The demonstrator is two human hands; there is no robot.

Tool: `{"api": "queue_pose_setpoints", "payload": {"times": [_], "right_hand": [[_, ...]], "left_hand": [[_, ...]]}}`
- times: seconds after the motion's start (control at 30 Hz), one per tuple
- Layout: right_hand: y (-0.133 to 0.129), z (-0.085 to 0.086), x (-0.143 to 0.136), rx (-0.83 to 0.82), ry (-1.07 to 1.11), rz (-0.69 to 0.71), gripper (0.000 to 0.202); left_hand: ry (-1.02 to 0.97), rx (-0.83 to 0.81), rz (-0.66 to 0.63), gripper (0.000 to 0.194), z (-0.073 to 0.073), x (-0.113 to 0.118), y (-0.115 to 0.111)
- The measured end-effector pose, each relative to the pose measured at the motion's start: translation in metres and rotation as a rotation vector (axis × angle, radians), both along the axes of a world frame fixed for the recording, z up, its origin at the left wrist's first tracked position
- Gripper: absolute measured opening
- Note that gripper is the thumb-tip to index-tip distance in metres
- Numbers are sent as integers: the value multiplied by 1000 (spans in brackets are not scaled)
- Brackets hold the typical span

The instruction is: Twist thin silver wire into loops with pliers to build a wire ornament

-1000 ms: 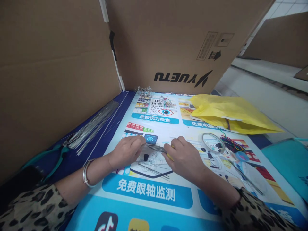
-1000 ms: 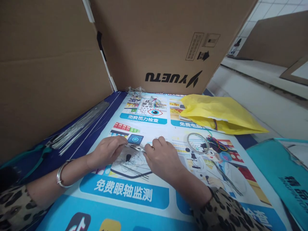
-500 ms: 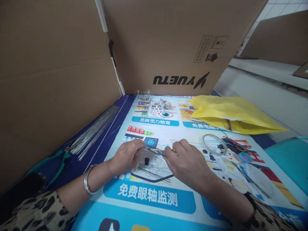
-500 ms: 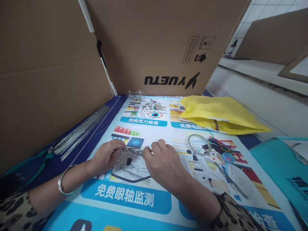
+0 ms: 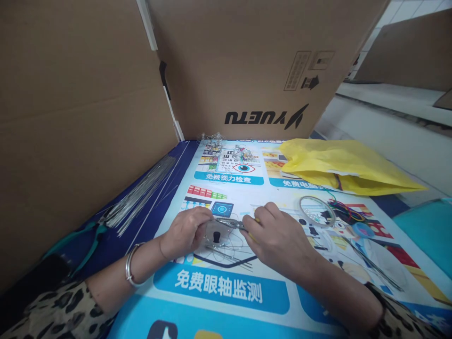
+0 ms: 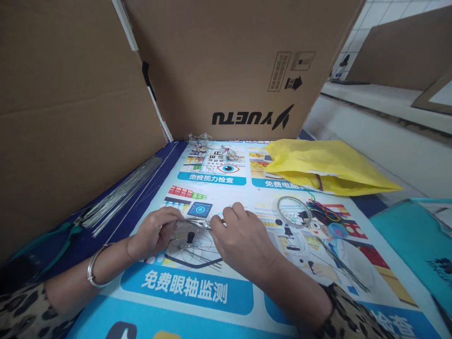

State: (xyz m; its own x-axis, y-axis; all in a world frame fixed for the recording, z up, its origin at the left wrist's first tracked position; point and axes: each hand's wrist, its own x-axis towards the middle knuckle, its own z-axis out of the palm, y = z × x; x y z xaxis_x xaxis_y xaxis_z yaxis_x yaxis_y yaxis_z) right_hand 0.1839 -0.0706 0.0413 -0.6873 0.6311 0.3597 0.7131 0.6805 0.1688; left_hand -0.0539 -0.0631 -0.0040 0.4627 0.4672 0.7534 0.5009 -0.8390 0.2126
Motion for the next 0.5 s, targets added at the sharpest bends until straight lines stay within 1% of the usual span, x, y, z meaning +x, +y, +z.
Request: {"api": "queue_pose_setpoints", "payload": {"times": [0.17, 0.37, 0.5], "right_hand": [[0, 3, 0, -32, 0, 7, 14], [0, 3, 1, -53, -14, 14, 17], [0, 2, 1, -55, -22, 19, 18]], "left_hand": [[21, -16, 0, 17, 2, 0, 0], [50, -3, -43, 20, -4, -4, 1], [99, 6, -41, 19, -4, -6, 1]]}}
